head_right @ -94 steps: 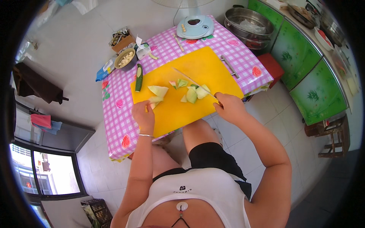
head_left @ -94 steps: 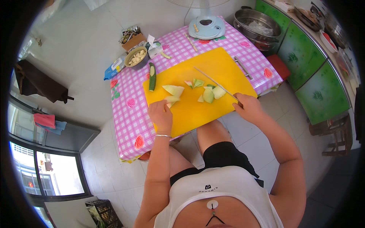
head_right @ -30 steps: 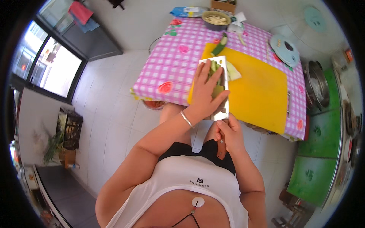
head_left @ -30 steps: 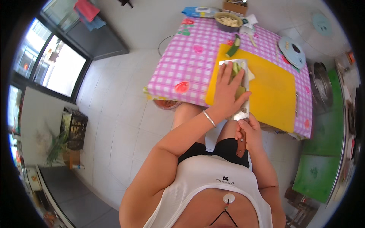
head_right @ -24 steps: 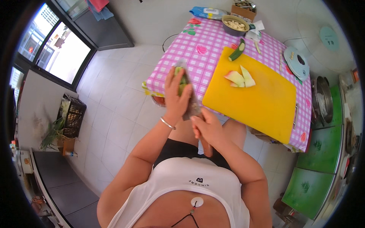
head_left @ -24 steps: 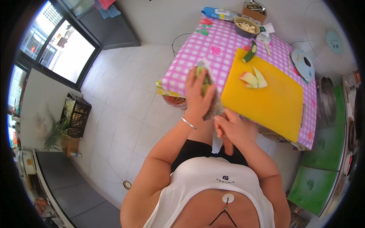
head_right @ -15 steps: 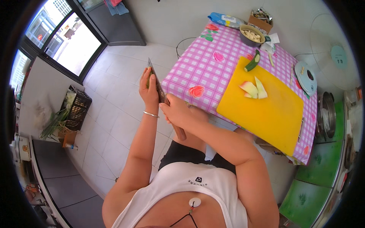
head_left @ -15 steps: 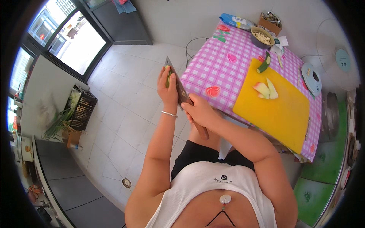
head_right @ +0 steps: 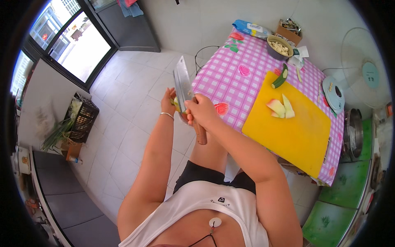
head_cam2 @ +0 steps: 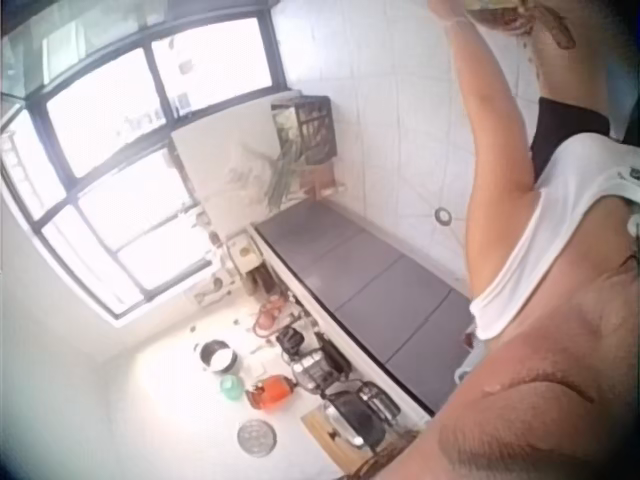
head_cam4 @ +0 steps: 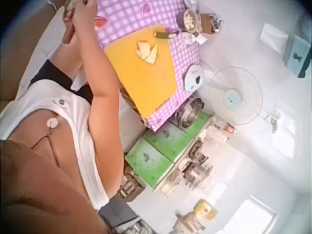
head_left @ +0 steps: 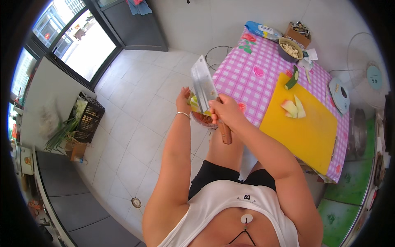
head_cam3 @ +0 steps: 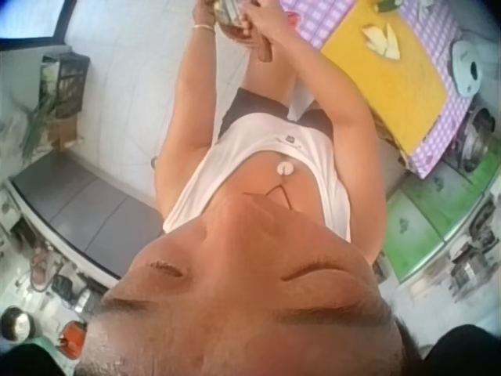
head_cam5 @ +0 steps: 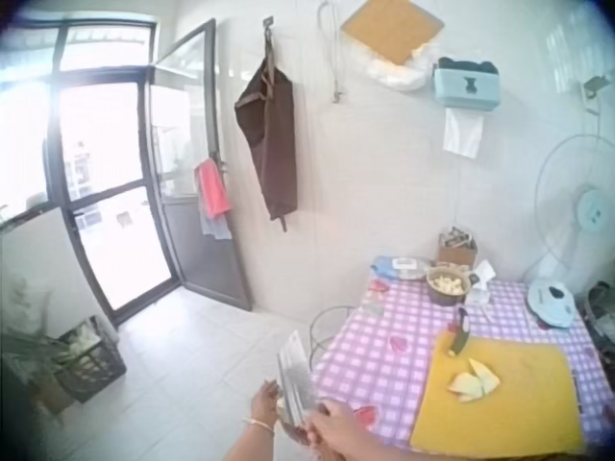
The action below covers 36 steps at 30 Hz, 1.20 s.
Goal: The person uses a large cleaver to chop a piece of watermelon rind into small cubes on a yellow cutting board. They repeatedly slice the rind, gather the pieces, and mince them further until a pile of diced rind is formed.
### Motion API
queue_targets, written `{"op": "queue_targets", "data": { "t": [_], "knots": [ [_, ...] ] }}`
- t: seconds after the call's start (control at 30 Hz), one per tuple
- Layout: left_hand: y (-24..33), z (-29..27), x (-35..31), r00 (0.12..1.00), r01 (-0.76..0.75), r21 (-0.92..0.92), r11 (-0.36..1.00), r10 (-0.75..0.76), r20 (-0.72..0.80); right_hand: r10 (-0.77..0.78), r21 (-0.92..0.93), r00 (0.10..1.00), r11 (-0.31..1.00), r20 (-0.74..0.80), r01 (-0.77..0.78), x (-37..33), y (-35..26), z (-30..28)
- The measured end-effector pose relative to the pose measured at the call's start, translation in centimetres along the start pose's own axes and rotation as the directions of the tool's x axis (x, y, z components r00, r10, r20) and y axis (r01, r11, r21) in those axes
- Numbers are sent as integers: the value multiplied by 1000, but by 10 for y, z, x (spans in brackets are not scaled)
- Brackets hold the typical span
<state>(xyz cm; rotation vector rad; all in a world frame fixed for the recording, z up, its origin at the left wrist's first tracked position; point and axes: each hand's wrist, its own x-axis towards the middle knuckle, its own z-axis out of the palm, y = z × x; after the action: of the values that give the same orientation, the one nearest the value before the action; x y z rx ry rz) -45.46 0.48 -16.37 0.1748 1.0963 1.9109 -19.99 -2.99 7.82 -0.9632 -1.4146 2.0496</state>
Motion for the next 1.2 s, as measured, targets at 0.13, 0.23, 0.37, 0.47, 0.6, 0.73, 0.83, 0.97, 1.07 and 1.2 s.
{"op": "queue_targets", "data": {
  "t": [0.13, 0.23, 0.37, 0.47, 0.6, 0.73, 0.83, 0.97, 1.07, 1.2],
  "knots": [
    [-32, 8, -19, 929, 368, -87, 926, -364, 64, -12, -7, 990, 1000, -140, 12, -33, -11, -42],
    [-22, 1, -23, 914, 403, -115, 908, -393, 96, -14, 51, 979, 998, -203, 25, -61, -16, -64],
    [-17, 28, -32, 916, 401, -119, 908, -394, 82, -9, 145, 931, 987, -365, 67, -106, -12, -101],
    [-17, 24, -25, 928, 368, -120, 922, -354, 118, -49, 197, 894, 969, -445, 151, -134, -4, -124],
    [-31, -1, 3, 960, 281, -78, 956, -279, 34, -116, 179, 839, 953, -532, 245, -169, -1, -145],
    [-53, 10, 11, 952, 297, 32, 954, -299, 71, -144, 141, 744, 941, -653, 307, -208, 2, -163],
    [-44, -21, 23, 970, 72, 271, 960, -131, 206, -142, 112, 706, 947, -694, 301, -233, 5, -173],
    [-4, -66, 32, 947, -311, 942, 127, 128, 295, -156, 42, 658, 961, -736, 275, -257, 18, -199],
    [23, -34, 35, 924, -152, 783, -603, 194, 329, -164, -9, 592, 967, -789, 256, -276, 27, -220],
    [37, 57, 14, 748, -375, 791, 483, 662, -49, -123, 31, 570, 967, -812, 253, -291, 38, -238]
  ]
}}
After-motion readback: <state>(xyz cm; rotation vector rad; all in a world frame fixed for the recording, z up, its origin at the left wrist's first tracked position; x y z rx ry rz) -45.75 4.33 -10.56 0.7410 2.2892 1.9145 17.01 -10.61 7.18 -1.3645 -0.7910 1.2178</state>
